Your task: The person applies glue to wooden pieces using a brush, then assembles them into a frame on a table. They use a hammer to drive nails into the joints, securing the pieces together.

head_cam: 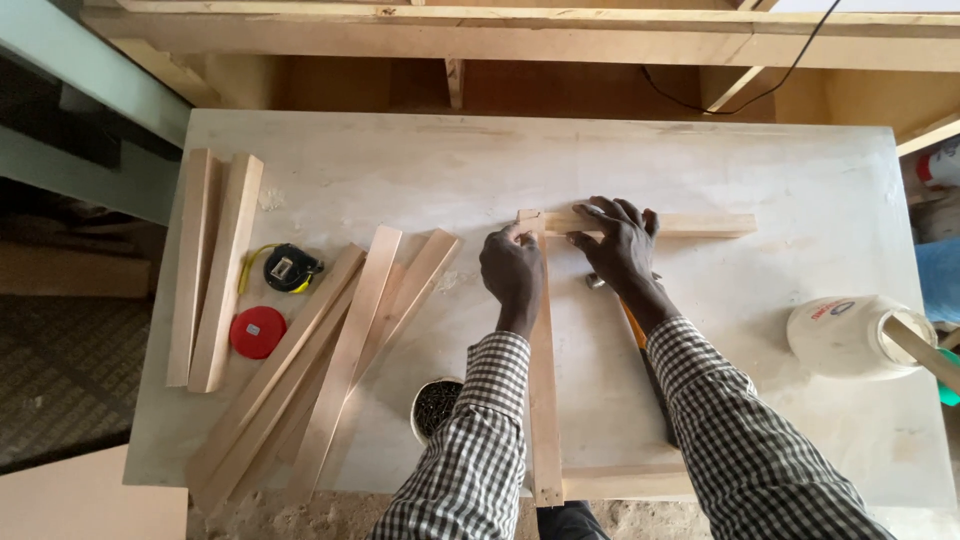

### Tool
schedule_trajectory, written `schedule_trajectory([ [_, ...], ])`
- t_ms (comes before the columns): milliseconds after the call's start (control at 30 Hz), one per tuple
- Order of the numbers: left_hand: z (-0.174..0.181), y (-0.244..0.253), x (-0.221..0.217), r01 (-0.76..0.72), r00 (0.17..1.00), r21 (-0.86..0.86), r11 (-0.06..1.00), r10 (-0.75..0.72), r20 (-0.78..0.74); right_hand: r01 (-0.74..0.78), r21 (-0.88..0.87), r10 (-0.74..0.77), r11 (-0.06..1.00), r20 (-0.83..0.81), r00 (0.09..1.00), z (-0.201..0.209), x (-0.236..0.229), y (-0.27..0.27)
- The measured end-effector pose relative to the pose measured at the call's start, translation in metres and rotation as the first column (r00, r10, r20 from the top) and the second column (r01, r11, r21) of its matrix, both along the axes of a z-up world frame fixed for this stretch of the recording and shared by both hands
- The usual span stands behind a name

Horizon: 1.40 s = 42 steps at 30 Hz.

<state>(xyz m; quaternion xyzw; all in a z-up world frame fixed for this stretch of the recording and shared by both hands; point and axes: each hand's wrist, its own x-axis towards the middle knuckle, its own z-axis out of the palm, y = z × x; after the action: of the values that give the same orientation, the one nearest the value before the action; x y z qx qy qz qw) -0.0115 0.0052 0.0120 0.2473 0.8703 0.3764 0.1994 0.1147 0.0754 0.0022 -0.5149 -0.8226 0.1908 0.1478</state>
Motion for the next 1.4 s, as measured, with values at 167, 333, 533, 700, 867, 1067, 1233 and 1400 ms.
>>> schedule_trajectory([
  [167, 0.033, 0.003, -0.009, 0.171, 0.984, -0.174, 0.970, -0.178, -0.023, -0.012, -0.032, 0.013, 0.999, 0.023, 1.000, 0.015, -0.001, -0.002],
  [333, 0.029, 0.020, -0.037, 0.438, 0.893, -0.312, 0.843, -0.449, 0.040, -0.070, 0.005, 0.070, 0.998, 0.053, 0.996, 0.017, 0.004, -0.003],
  [533, 0.023, 0.030, -0.044, 0.563, 0.805, -0.345, 0.751, -0.593, 0.022, -0.018, 0.042, 0.022, 0.999, -0.091, 0.996, 0.061, 0.040, -0.052],
  [700, 0.042, 0.024, -0.048, 0.611, 0.778, -0.350, 0.711, -0.621, 0.097, 0.270, -0.219, -0.229, 0.938, 0.193, 0.954, 0.050, 0.088, -0.118],
  [867, 0.044, 0.028, -0.046, 0.633, 0.760, -0.347, 0.691, -0.640, 0.113, 0.389, -0.381, -0.247, 0.839, 0.371, 0.895, 0.016, 0.112, -0.130],
  [1067, 0.054, 0.025, -0.046, 0.636, 0.761, -0.360, 0.683, -0.632, 0.146, 0.312, -0.094, -0.303, 0.946, 0.097, 0.948, 0.022, 0.116, -0.120],
  [1233, 0.068, 0.016, -0.044, 0.653, 0.749, -0.339, 0.677, -0.644, 0.156, 0.037, 0.121, -0.065, 0.992, 0.238, 0.969, 0.020, 0.111, -0.093],
  [1400, 0.061, 0.018, -0.046, 0.655, 0.748, -0.330, 0.679, -0.643, 0.161, -0.238, 0.146, 0.195, 0.960, 0.258, 0.946, 0.030, 0.111, -0.057],
])
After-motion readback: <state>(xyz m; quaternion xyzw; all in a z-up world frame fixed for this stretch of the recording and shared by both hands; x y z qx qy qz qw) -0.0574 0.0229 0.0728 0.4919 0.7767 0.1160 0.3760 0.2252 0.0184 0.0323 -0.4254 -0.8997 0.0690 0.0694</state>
